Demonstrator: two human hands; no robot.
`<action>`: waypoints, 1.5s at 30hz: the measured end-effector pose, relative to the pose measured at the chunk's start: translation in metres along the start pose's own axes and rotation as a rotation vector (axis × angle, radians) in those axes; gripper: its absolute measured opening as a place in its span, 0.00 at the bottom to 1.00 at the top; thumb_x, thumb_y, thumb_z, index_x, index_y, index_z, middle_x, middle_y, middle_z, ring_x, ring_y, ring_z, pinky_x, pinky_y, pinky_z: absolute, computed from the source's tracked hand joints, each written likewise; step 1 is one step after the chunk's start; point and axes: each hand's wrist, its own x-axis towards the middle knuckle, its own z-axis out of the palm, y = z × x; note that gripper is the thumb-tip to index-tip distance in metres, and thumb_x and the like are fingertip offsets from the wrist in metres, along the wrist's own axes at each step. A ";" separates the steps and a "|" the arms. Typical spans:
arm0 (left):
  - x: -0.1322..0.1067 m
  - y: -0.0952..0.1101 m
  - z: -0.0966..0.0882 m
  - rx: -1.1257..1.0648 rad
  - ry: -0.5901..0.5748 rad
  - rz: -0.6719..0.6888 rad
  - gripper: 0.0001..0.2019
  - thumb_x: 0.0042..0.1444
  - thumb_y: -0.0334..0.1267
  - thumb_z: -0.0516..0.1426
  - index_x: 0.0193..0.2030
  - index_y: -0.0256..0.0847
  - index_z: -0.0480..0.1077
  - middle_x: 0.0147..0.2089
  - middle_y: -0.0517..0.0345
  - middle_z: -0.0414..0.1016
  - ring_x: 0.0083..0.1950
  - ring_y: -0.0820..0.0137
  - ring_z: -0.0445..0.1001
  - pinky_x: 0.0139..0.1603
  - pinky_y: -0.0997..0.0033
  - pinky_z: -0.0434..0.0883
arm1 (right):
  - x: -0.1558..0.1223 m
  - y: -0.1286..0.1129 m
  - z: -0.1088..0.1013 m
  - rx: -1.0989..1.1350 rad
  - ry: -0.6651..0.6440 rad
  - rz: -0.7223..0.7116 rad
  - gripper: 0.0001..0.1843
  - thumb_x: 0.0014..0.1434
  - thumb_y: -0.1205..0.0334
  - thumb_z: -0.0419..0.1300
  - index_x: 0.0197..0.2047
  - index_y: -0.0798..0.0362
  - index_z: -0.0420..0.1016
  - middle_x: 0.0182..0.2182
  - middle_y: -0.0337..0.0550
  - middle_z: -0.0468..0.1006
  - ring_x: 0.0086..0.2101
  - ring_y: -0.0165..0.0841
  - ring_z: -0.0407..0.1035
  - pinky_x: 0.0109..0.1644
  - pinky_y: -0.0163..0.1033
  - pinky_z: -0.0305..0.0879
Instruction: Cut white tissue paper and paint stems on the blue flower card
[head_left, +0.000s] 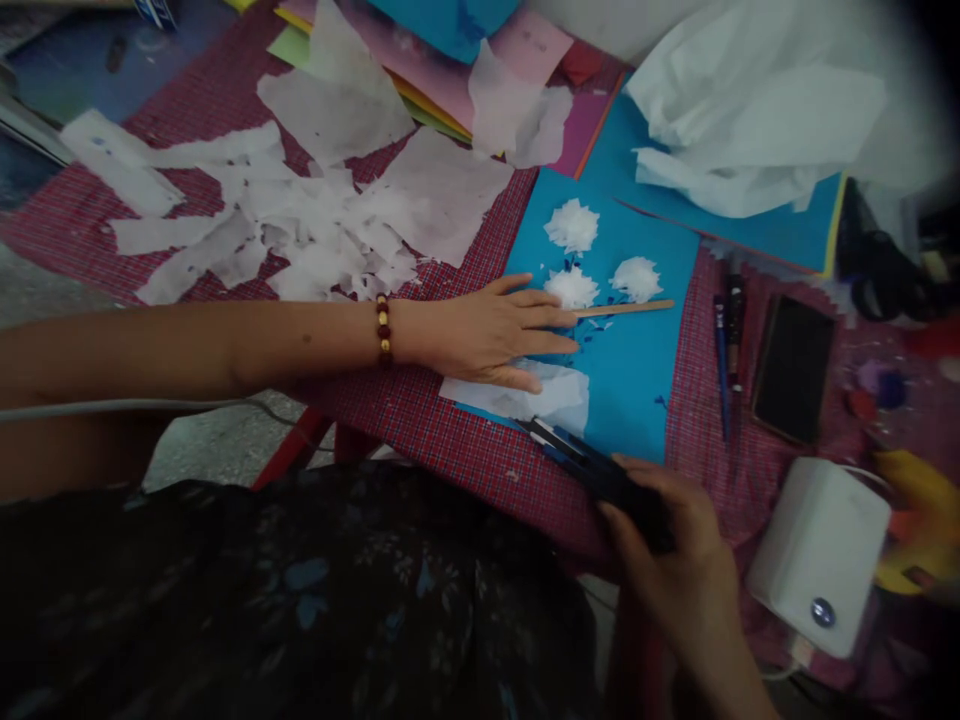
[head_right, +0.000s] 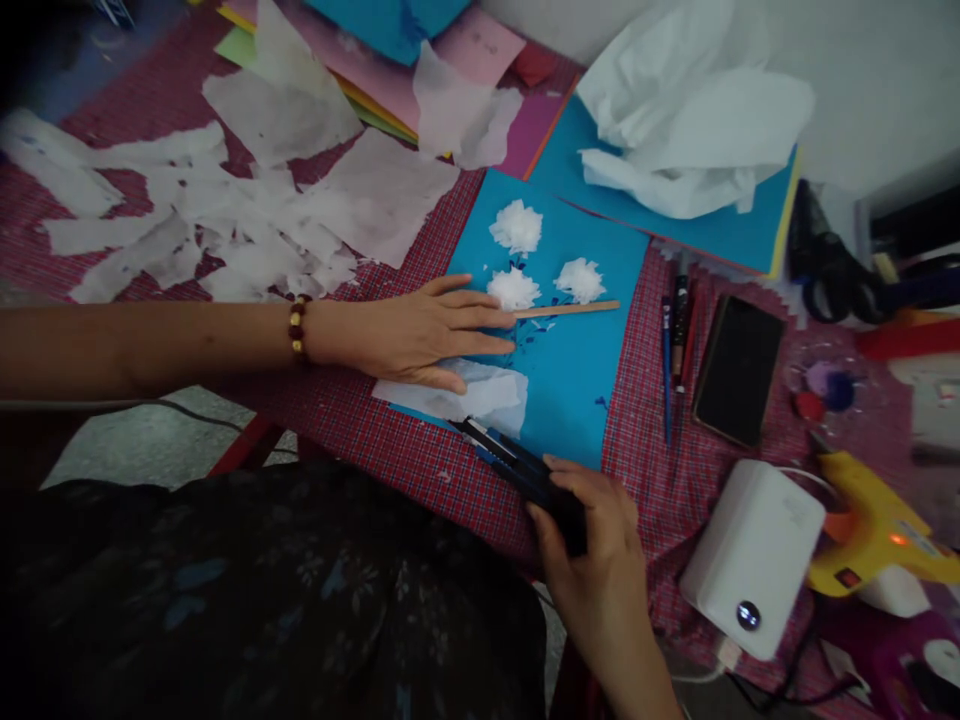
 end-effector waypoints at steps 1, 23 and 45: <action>-0.001 -0.003 0.000 0.003 -0.010 0.023 0.29 0.66 0.60 0.50 0.69 0.51 0.63 0.74 0.53 0.58 0.75 0.55 0.54 0.75 0.48 0.39 | 0.000 0.001 0.000 -0.006 -0.001 -0.003 0.13 0.62 0.63 0.64 0.49 0.48 0.69 0.47 0.49 0.80 0.47 0.46 0.76 0.51 0.57 0.69; -0.003 -0.005 0.006 -0.004 -0.029 0.029 0.27 0.62 0.54 0.55 0.68 0.57 0.65 0.75 0.61 0.58 0.75 0.56 0.52 0.76 0.50 0.40 | 0.040 -0.011 0.012 0.012 -0.124 -0.119 0.15 0.63 0.65 0.62 0.52 0.46 0.67 0.49 0.48 0.78 0.50 0.46 0.73 0.53 0.58 0.70; -0.003 -0.002 -0.005 -0.025 -0.098 0.014 0.29 0.65 0.59 0.48 0.68 0.51 0.64 0.75 0.57 0.57 0.76 0.58 0.50 0.76 0.53 0.38 | 0.006 -0.011 0.008 0.023 -0.059 -0.040 0.16 0.61 0.65 0.64 0.51 0.48 0.69 0.48 0.48 0.79 0.48 0.43 0.75 0.53 0.56 0.71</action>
